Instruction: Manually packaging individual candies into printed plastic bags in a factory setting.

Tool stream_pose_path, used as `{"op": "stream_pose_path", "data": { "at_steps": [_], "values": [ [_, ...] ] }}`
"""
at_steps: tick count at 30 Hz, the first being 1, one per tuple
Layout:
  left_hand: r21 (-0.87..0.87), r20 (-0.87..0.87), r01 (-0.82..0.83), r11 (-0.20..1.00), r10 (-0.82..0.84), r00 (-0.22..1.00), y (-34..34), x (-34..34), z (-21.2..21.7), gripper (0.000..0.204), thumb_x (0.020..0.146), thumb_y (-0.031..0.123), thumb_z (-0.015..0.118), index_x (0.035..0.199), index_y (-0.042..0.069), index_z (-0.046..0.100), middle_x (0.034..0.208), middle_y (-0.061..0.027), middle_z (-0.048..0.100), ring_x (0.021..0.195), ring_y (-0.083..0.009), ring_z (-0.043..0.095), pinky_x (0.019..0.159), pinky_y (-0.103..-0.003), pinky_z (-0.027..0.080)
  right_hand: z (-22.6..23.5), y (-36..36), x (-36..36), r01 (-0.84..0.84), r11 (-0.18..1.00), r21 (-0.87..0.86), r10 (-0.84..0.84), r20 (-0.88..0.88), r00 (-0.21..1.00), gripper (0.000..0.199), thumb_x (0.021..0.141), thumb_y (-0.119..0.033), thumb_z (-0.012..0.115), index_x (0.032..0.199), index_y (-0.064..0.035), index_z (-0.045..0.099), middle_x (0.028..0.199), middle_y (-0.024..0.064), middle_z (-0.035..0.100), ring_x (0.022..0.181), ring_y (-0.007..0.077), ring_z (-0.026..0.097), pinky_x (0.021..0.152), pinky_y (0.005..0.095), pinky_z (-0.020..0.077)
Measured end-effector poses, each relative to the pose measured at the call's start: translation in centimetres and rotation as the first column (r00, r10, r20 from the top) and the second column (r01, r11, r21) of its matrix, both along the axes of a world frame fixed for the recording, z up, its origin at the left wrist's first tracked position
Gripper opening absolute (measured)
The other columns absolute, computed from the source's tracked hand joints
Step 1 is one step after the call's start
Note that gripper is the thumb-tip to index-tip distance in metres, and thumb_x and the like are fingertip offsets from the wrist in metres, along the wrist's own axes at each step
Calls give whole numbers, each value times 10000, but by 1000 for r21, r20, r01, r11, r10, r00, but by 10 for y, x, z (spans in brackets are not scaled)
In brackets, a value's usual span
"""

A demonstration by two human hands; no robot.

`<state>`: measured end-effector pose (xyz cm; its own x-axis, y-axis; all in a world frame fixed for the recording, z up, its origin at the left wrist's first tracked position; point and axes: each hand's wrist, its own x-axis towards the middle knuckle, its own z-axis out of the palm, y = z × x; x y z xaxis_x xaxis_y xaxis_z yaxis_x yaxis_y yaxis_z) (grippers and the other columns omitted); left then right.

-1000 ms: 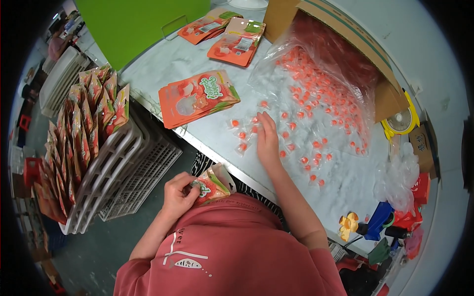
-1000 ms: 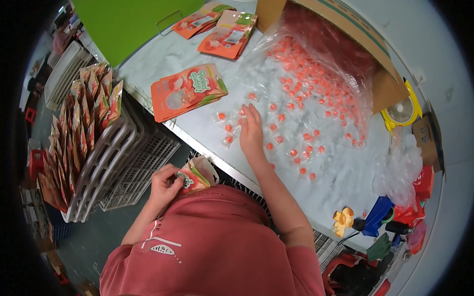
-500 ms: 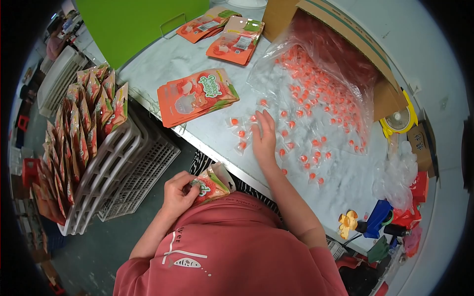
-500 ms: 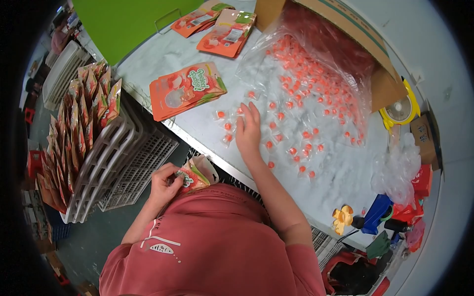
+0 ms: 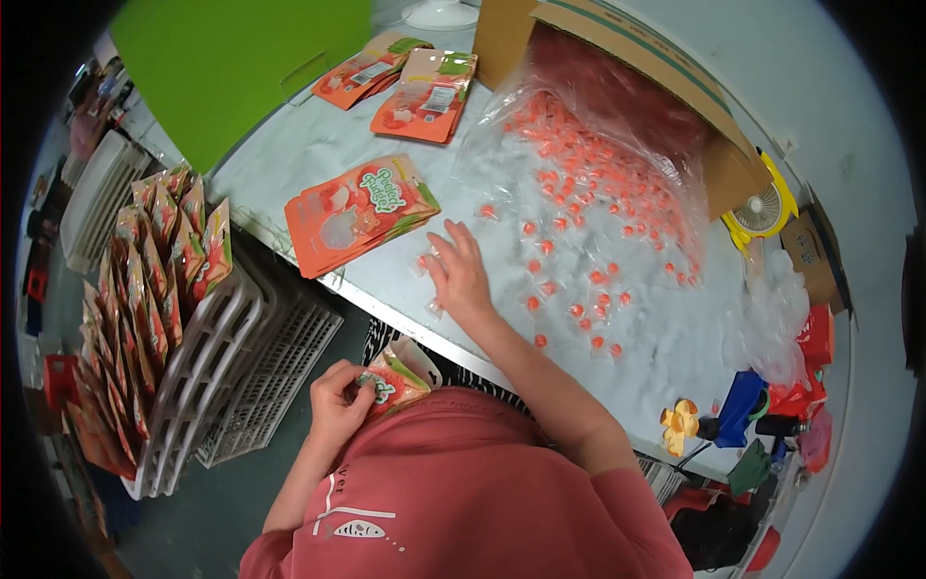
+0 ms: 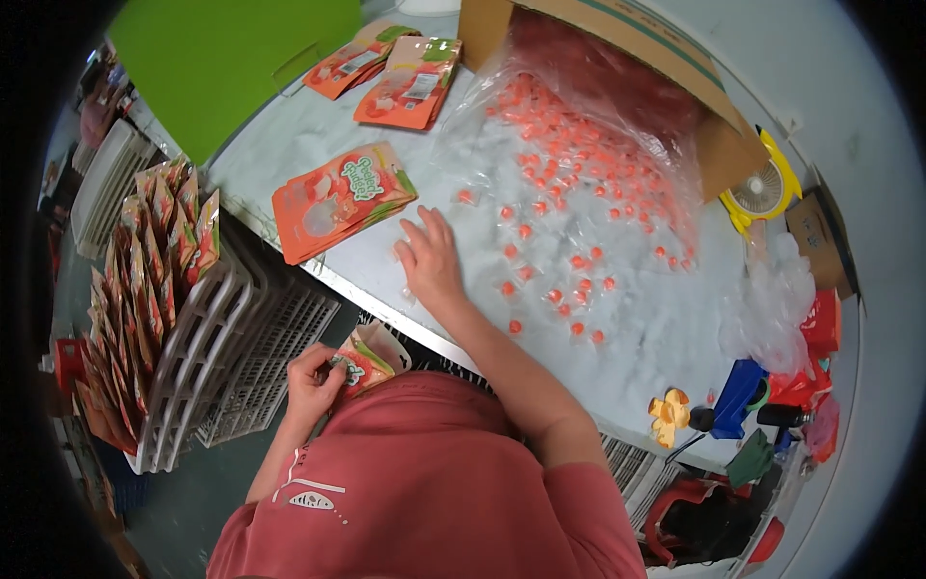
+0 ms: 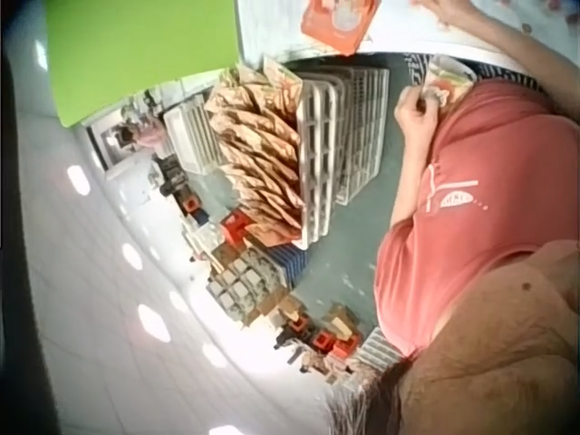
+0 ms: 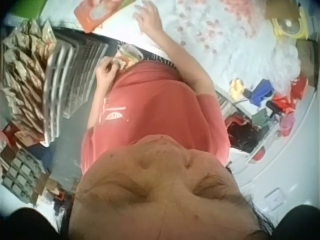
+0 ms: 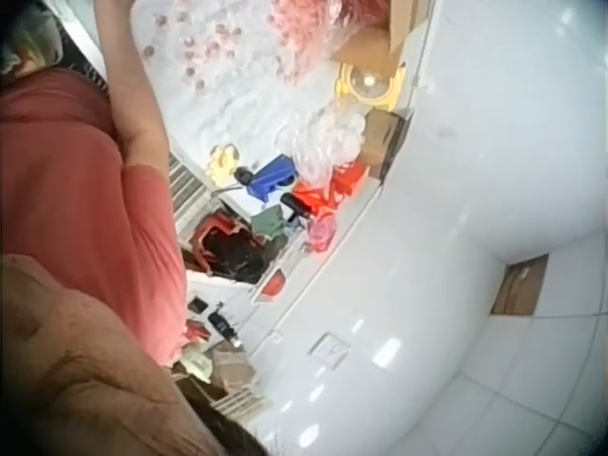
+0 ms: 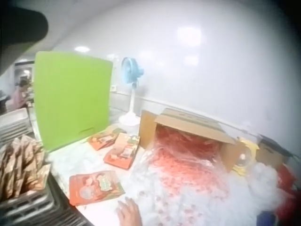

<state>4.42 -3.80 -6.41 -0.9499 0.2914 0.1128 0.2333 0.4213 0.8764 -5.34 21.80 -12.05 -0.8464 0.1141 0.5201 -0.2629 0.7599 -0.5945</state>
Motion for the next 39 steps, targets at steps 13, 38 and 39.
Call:
{"op": "stream_pose_path", "data": {
  "at_steps": [13, 38, 39],
  "values": [
    [20, 26, -14, 1000, 14, 1000, 3, -2, -4, 61, 775, -24, 664, 834, -39, 665, 676, -57, 526, 531, -104, 482, 486, -255, 362, 9, 96, 5, 19, 947, 320, -80, 178, 981, 415, 892, -152, 650, 1292, -64, 587, 1420, 176, 483, 1331, 381, 439, 1116, 530, 343],
    [-19, 46, 28, 999, -27, 999, 0, -2, -9, 54, 783, -13, 660, 831, -39, 657, 673, -54, 522, 530, -105, 471, 481, -257, 346, 34, 162, 86, 252, 968, 5, -231, 418, 879, 427, 758, -232, 812, 1095, -24, 653, 995, 104, 612, 820, 216, 606, 765, 330, 523],
    [-37, 72, 40, 999, -37, 997, 1, -3, -6, 60, 788, -6, 651, 836, -41, 658, 699, -53, 547, 559, -100, 482, 505, -251, 359, 31, 163, 92, 225, 972, 66, -232, 410, 882, 376, 753, -213, 807, 1053, -42, 659, 985, 109, 609, 847, 255, 613, 761, 358, 520]
  ]
}}
